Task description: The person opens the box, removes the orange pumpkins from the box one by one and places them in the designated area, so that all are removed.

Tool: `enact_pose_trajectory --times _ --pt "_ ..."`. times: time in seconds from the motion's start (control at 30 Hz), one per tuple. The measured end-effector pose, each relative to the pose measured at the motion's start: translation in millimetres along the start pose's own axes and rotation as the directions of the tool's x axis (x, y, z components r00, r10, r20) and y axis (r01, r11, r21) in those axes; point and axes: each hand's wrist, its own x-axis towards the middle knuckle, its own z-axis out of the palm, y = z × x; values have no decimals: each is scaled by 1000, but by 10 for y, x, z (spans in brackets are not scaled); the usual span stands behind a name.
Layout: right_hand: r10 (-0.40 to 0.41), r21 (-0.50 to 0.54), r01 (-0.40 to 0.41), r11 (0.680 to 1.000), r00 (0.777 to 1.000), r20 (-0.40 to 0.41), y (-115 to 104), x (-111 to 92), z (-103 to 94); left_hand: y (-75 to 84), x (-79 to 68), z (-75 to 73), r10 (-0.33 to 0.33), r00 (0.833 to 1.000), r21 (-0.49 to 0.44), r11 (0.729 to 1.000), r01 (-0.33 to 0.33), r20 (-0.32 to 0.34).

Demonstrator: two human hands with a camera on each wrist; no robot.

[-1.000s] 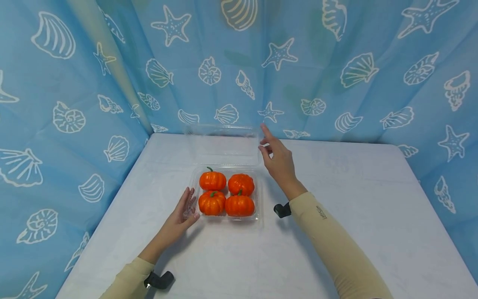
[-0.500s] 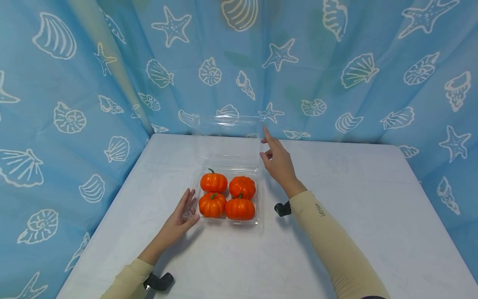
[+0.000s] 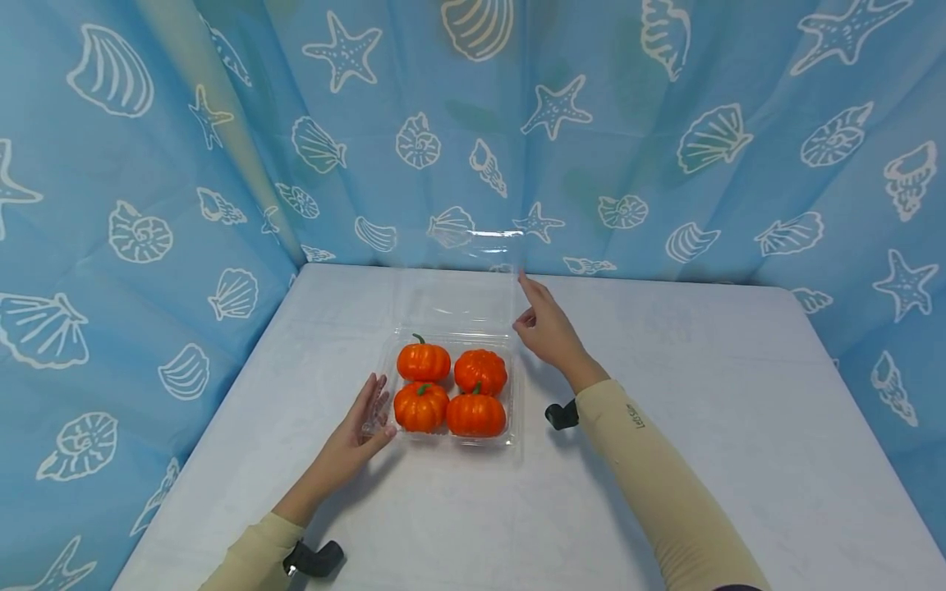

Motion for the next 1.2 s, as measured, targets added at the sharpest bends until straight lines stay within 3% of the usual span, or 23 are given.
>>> enact_pose_trajectory --times 0.23,0.77,1.2 --pt "70 1 -70 998 995 70 94 -2 41 -14 -2 -1 -3 1000 11 1000 3 1" --pt "220 9 -225 974 960 176 167 -26 96 -12 -3 -4 -9 1000 8 1000 9 4" --pt "238 21 -243 970 961 140 153 -85 87 -27 -12 -3 -10 1000 -5 1000 10 3"
